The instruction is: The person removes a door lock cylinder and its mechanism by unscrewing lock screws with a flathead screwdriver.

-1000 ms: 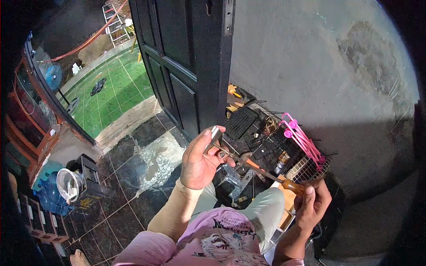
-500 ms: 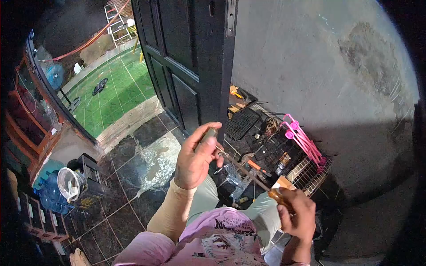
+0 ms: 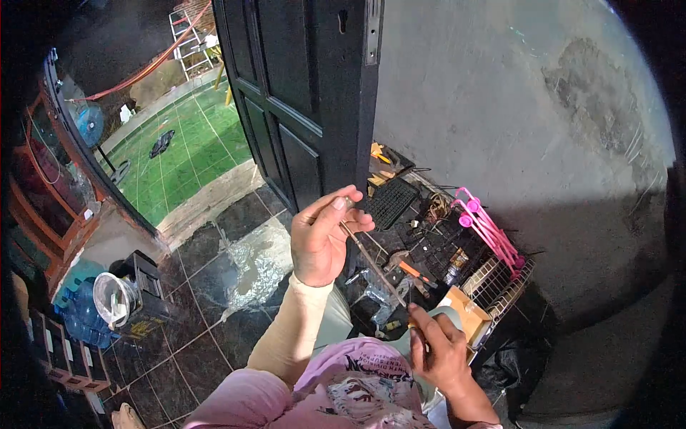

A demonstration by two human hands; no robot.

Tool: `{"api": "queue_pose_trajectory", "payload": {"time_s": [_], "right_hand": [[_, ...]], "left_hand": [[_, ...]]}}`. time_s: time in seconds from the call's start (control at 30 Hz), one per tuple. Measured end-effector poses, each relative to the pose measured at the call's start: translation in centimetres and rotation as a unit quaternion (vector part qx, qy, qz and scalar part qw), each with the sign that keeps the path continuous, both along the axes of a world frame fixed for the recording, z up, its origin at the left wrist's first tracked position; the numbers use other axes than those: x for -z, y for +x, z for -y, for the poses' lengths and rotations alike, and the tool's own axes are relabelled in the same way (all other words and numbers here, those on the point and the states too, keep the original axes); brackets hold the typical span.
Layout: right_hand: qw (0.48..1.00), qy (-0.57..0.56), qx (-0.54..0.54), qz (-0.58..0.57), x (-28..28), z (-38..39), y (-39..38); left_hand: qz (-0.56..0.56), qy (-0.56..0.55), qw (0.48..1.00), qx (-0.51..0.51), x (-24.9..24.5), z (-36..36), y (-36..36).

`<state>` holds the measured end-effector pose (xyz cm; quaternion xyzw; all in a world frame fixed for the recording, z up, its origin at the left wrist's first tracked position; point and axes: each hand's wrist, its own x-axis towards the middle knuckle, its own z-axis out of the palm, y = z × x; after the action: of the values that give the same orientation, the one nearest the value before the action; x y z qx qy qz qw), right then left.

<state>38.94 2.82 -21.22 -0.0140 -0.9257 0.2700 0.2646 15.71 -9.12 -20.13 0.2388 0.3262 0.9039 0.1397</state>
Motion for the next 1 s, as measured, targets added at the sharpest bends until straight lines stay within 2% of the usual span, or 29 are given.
{"api": "queue_pose_trajectory", "payload": {"time_s": [0.07, 0.17, 0.27, 0.33, 0.4, 0.43, 0.53, 0.57, 0.63, 0.7, 0.73, 0.8, 0.83, 0.93, 0.97, 1.0], "right_hand": [[0.999, 0.039, 0.014, 0.018, -0.2, 0.0, 0.5], [1.000, -0.021, 0.012, 0.004, 0.4, -0.2, 0.4], [0.979, -0.199, -0.036, -0.030, 1.1, -0.6, -0.1], [0.934, -0.353, -0.059, -0.021, 1.3, -0.7, 0.0], [0.811, -0.577, -0.090, 0.017, 1.8, -0.7, 0.2], [0.675, -0.725, -0.077, 0.112, -0.4, -0.6, 0.8], [0.471, -0.859, -0.175, 0.099, 1.4, -0.3, 0.5], [0.441, -0.868, -0.201, 0.105, 1.6, -0.4, 0.5], [0.664, -0.716, -0.204, 0.068, 2.5, -0.3, 0.3], [0.891, -0.426, -0.157, 0.015, 3.3, -0.4, -0.1], [0.956, -0.276, -0.093, -0.023, 3.7, -0.5, -0.3], [0.998, -0.043, 0.039, -0.035, 3.3, 0.3, -0.1], [0.996, -0.026, 0.058, -0.058, 3.7, 0.1, -0.1], [0.975, -0.223, -0.006, -0.022, 3.6, 0.2, 0.0], [0.927, -0.374, -0.036, 0.009, 3.4, 0.1, 0.0], [0.853, -0.516, -0.064, 0.038, 2.9, -0.3, 0.0]], "left_hand": [[0.019, -0.001, 1.000, -0.009, -0.5, -0.2, 0.4], [0.021, -0.005, 1.000, -0.002, -0.9, -0.4, 0.6], [0.017, -0.013, 1.000, 0.010, -1.0, -0.4, 0.7], [0.011, -0.022, 1.000, 0.013, -1.6, -0.4, 0.7], [-0.004, -0.030, 1.000, 0.009, -2.0, -0.4, 0.8], [-0.012, -0.033, 0.999, 0.007, -2.2, -0.4, 0.8], [-0.006, -0.015, 1.000, 0.018, -2.7, -0.3, 0.5], [-0.003, -0.031, 0.999, 0.015, -2.7, -0.4, 0.5], [0.006, -0.063, 0.998, 0.008, -2.3, -0.2, 0.6], [0.024, -0.077, 0.997, 0.002, -1.8, -0.2, 1.0], [0.035, -0.085, 0.996, 0.000, -1.6, -0.4, 1.3], [0.031, -0.085, 0.996, -0.011, -1.4, -0.8, 2.0], [0.029, -0.085, 0.996, -0.017, -1.4, -1.1, 2.2], [0.023, -0.082, 0.996, -0.015, -1.5, -1.3, 2.3], [0.016, -0.083, 0.996, -0.014, -1.5, -1.4, 2.1], [0.008, -0.084, 0.996, -0.012, -1.5, -1.5, 1.9]]}}
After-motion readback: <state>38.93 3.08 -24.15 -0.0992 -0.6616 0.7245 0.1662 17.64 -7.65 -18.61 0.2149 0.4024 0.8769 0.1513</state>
